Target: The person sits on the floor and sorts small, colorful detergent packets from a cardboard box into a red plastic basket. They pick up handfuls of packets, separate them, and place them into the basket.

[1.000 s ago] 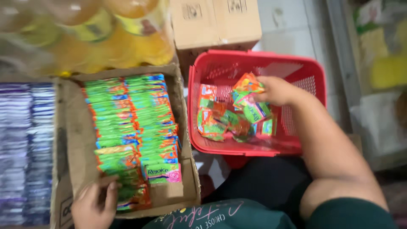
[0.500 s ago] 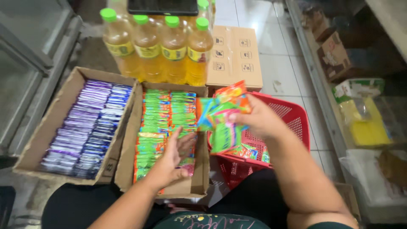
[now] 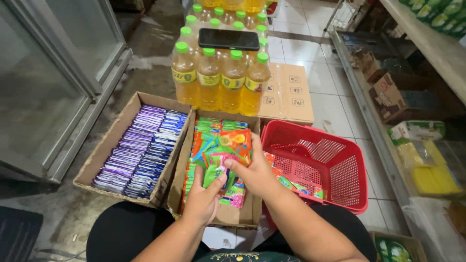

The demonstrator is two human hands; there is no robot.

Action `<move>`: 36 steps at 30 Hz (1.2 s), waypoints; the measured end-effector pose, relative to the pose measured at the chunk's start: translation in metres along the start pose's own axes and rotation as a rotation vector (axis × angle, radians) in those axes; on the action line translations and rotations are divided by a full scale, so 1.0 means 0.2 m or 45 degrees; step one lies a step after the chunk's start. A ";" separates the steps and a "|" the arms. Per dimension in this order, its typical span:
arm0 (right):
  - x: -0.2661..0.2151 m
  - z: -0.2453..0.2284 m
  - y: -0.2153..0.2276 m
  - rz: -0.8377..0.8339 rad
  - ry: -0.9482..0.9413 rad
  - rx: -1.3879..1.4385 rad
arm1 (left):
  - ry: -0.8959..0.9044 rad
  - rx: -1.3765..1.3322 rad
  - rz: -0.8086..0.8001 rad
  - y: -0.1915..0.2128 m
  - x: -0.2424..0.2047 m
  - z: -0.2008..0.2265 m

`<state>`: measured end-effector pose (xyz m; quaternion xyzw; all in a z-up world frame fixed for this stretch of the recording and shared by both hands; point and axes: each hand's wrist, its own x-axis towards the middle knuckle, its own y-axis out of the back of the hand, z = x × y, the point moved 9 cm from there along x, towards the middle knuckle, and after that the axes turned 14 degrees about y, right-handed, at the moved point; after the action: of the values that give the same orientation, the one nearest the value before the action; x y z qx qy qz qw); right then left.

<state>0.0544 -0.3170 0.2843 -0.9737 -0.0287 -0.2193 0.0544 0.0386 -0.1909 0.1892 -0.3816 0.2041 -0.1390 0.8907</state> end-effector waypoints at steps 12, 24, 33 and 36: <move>-0.12 0.08 0.01 -0.141 0.044 -0.447 | -0.079 0.189 0.100 0.04 0.00 -0.03; -0.05 0.07 0.12 -0.094 0.165 -0.254 | -0.108 0.030 0.162 -0.09 0.08 0.04; 0.00 0.14 0.22 0.007 0.108 -0.122 | 0.007 0.062 0.151 -0.15 0.18 0.06; 0.00 0.17 0.25 -0.018 0.083 -0.120 | -0.019 0.100 0.083 -0.15 0.23 0.06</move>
<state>0.0734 -0.3636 0.2502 -0.9673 -0.0233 -0.2524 0.0077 0.0820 -0.2214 0.2072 -0.3404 0.2041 -0.1151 0.9106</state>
